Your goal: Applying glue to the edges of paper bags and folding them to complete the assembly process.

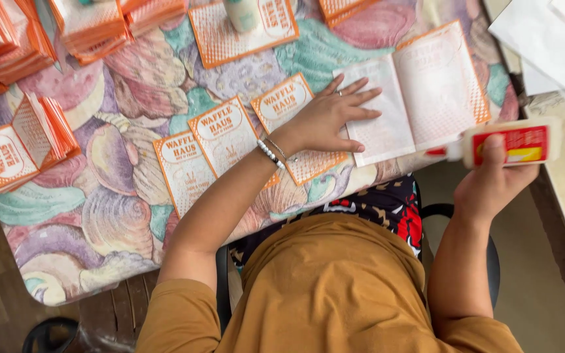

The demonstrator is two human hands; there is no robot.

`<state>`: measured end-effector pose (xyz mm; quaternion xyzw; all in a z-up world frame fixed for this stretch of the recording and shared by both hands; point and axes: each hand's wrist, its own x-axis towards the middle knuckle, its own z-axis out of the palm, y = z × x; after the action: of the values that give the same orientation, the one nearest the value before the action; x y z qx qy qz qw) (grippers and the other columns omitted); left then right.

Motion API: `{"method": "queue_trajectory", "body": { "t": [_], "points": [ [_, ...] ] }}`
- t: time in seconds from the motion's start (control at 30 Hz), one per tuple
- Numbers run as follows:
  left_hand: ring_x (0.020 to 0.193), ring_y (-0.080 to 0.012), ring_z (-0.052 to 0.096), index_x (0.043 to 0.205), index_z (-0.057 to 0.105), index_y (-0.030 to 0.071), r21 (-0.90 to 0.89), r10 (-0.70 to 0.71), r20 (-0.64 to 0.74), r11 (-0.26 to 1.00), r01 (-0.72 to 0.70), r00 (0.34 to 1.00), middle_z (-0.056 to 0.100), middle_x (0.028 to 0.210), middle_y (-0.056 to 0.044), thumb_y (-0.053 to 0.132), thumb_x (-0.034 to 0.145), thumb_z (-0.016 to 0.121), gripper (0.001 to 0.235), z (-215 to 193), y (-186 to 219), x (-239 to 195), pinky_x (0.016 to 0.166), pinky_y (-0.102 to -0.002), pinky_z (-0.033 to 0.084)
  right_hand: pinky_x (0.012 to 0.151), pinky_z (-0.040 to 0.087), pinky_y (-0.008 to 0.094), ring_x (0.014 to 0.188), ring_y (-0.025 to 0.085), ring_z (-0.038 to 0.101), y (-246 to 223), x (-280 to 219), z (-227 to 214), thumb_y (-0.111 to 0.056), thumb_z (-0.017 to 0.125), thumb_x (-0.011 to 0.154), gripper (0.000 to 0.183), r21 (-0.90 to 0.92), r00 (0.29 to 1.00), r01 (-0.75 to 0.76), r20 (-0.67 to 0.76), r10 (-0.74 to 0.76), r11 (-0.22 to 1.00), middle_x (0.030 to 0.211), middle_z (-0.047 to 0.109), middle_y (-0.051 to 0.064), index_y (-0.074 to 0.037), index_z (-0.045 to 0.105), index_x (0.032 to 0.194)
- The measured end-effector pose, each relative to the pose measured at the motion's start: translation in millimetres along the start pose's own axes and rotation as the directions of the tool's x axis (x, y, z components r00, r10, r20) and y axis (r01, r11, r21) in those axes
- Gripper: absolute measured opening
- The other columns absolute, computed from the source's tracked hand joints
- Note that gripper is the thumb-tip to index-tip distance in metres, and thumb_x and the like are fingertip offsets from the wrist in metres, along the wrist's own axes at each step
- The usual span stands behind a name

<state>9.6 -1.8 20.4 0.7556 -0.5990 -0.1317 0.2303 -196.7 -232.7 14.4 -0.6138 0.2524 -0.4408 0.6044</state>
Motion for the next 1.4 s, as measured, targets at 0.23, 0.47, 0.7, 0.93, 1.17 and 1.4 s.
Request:
{"method": "queue_trajectory", "body": {
  "t": [0.23, 0.47, 0.7, 0.93, 1.17, 1.4],
  "points": [
    [0.132, -0.0314, 0.052, 0.148, 0.053, 0.028, 0.537, -0.086, 0.089, 0.843, 0.025, 0.992, 0.040, 0.161, -0.012, 0.036, 0.093, 0.065, 0.056, -1, 24, 21, 0.099, -0.053, 0.044, 0.085, 0.060, 0.029, 0.092, 0.010, 0.065, -12, -26, 4, -0.012, 0.071, 0.099, 0.011, -0.085, 0.975, -0.138, 0.166, 0.150, 0.987, 0.099, 0.067, 0.000, -0.009, 0.065, 0.107],
    [0.120, -0.0308, 0.054, 0.153, 0.046, 0.029, 0.693, -0.271, -0.155, 0.656, 0.300, 0.950, 0.047, 0.159, -0.005, 0.055, 0.100, 0.047, 0.059, 45, 62, 30, 0.087, -0.044, 0.040, 0.084, 0.065, 0.030, 0.095, 0.012, 0.070, -17, -23, -2, -0.012, 0.071, 0.097, 0.017, -0.061, 0.974, -0.209, 0.077, 0.213, 0.976, 0.103, 0.070, 0.002, -0.007, 0.068, 0.113],
    [0.155, -0.0372, 0.022, 0.149, 0.049, 0.020, 0.310, -0.191, 0.017, 0.934, 0.176, 0.982, 0.034, 0.164, -0.011, 0.018, 0.101, 0.046, 0.048, -21, 47, 9, 0.127, -0.060, 0.003, 0.076, 0.066, 0.035, 0.082, 0.015, 0.066, -10, -17, -19, -0.011, 0.068, 0.096, 0.007, -0.031, 0.958, -0.271, 0.092, 0.273, 0.962, 0.089, 0.063, 0.002, -0.006, 0.065, 0.101],
    [0.141, -0.0410, 0.048, 0.148, 0.055, 0.018, 0.516, -0.055, -0.164, 0.846, 0.133, 0.985, 0.051, 0.155, -0.015, 0.050, 0.101, 0.055, 0.057, 21, 30, -2, 0.120, -0.068, 0.021, 0.071, 0.066, 0.034, 0.074, 0.020, 0.069, 7, -14, -27, -0.019, 0.068, 0.095, 0.019, 0.078, 0.954, -0.298, 0.047, 0.295, 0.951, 0.086, 0.066, 0.007, -0.002, 0.066, 0.103],
    [0.128, -0.0430, 0.054, 0.146, 0.055, 0.017, 0.562, -0.235, -0.192, 0.770, 0.303, 0.953, 0.052, 0.152, -0.020, 0.053, 0.102, 0.047, 0.057, 42, 84, 5, 0.107, -0.055, 0.042, 0.042, 0.032, 0.022, 0.062, 0.009, 0.054, -13, -9, -16, -0.022, 0.067, 0.096, 0.014, 0.066, 0.914, -0.390, -0.090, 0.395, 0.918, 0.081, 0.057, 0.001, -0.012, 0.057, 0.097],
    [0.148, -0.0384, 0.039, 0.136, 0.065, 0.019, 0.374, -0.001, -0.237, 0.923, 0.093, 0.972, 0.051, 0.155, -0.014, 0.035, 0.096, 0.068, 0.043, 24, 41, -9, 0.121, -0.070, 0.018, 0.049, 0.051, 0.024, 0.067, 0.012, 0.064, -10, -9, -27, -0.022, 0.072, 0.101, 0.020, 0.016, 0.941, -0.307, -0.144, 0.306, 0.952, 0.081, 0.059, 0.001, -0.012, 0.056, 0.097]
  ]
}}
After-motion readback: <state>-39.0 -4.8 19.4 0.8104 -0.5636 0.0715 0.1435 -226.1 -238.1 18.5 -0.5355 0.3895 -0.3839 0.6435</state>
